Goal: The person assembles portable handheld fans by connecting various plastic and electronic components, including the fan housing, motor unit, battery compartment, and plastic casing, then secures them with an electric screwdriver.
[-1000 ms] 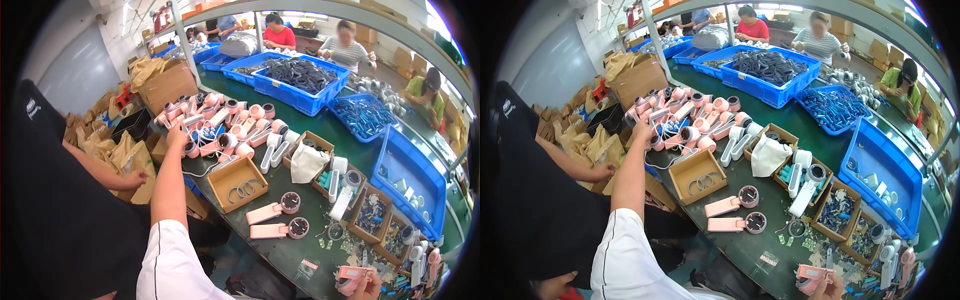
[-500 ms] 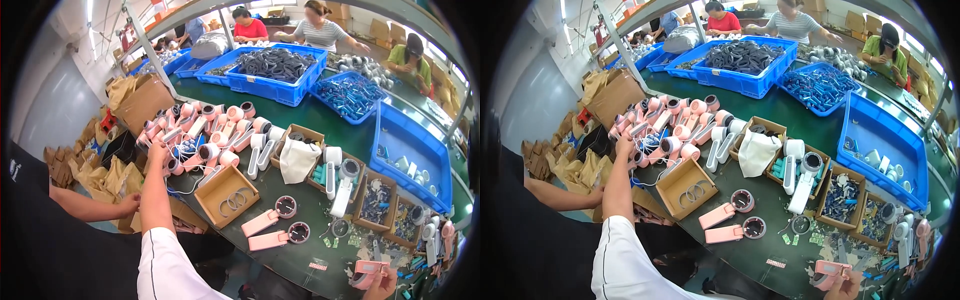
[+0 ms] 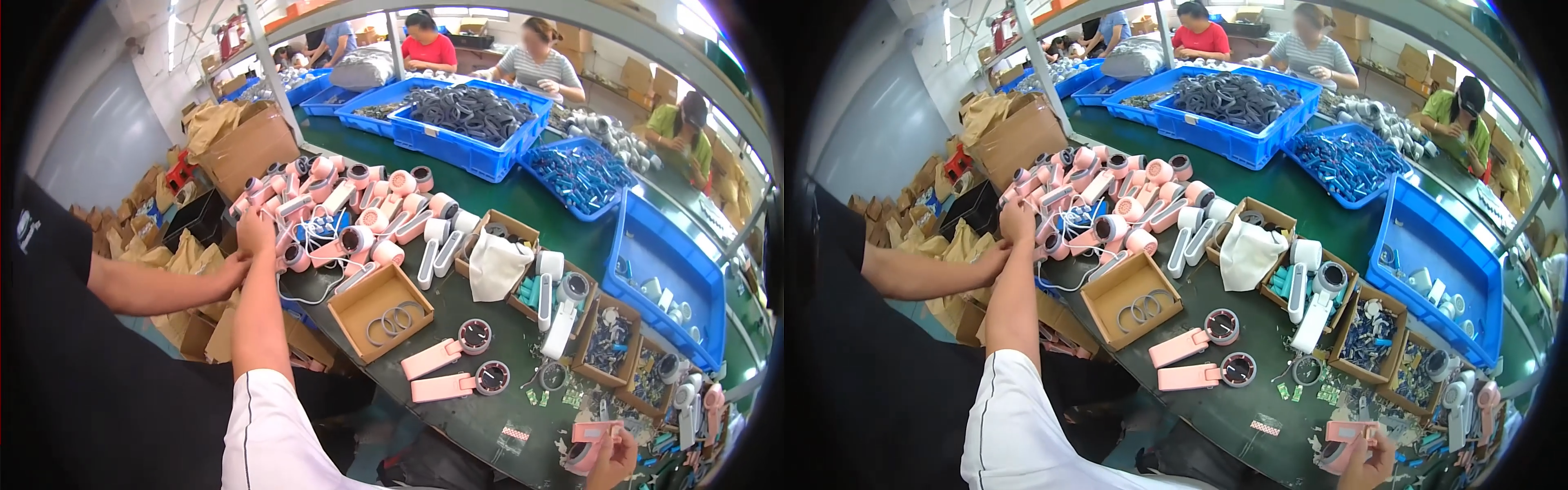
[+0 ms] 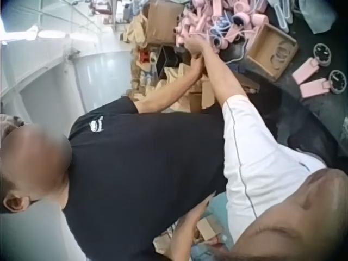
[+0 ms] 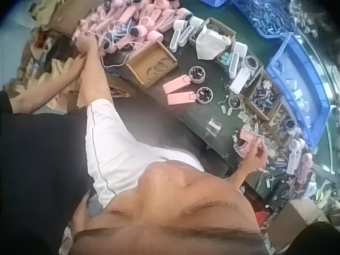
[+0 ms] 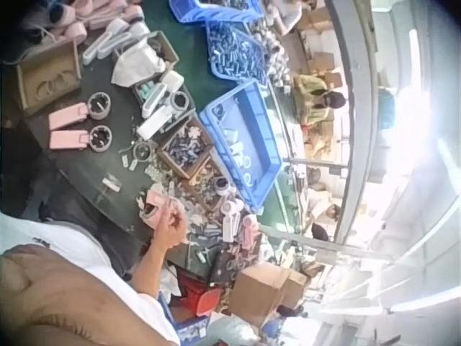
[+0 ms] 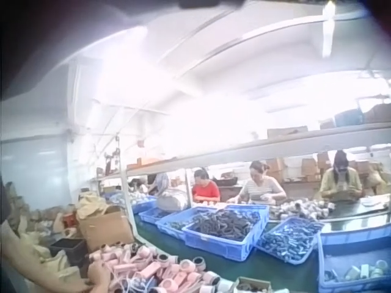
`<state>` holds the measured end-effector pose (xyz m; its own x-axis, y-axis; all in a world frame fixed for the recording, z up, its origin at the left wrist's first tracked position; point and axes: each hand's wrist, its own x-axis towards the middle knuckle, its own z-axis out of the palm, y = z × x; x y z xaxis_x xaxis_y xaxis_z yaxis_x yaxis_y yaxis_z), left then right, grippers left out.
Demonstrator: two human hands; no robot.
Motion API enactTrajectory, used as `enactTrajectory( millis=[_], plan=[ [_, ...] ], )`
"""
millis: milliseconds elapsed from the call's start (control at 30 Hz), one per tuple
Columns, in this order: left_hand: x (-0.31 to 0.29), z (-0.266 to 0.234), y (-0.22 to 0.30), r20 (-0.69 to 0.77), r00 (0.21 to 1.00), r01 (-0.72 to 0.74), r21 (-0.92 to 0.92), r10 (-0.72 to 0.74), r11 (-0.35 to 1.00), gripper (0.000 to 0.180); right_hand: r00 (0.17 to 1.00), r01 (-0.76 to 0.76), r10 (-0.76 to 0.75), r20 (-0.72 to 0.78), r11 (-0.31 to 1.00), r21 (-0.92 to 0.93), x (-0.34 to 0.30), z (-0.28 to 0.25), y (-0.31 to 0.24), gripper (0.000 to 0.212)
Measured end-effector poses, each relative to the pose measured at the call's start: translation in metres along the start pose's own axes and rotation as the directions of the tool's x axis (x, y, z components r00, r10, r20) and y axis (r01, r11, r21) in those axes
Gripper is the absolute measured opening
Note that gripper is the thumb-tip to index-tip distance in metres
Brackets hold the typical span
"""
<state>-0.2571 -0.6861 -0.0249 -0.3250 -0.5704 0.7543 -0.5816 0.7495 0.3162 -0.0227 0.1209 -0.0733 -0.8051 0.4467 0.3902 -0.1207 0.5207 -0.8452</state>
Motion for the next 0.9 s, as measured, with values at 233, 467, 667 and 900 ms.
enactTrajectory(
  millis=[233,467,667,900],
  plan=[
    [-0.056,-0.023,0.058,-0.162,0.977,0.096,-0.254,-0.140,0.962,0.021,0.936,-0.165,0.208,0.285,0.972,-0.169,0.049,0.030,-0.043,0.019],
    [-0.114,-0.067,0.055,0.264,0.940,0.283,-0.246,-0.217,0.927,0.018,0.943,0.210,-0.080,0.323,0.896,-0.392,0.068,0.029,-0.066,0.042],
    [-0.146,-0.069,0.052,0.401,0.874,-0.036,-0.510,0.274,0.860,0.051,0.856,0.340,-0.311,0.413,0.940,0.003,0.085,0.057,-0.168,0.030],
    [-0.113,-0.058,0.060,0.343,0.833,-0.286,-0.407,0.435,0.868,0.048,0.295,0.742,-0.625,0.723,0.626,0.238,0.099,0.186,-0.272,0.024]
  ],
)
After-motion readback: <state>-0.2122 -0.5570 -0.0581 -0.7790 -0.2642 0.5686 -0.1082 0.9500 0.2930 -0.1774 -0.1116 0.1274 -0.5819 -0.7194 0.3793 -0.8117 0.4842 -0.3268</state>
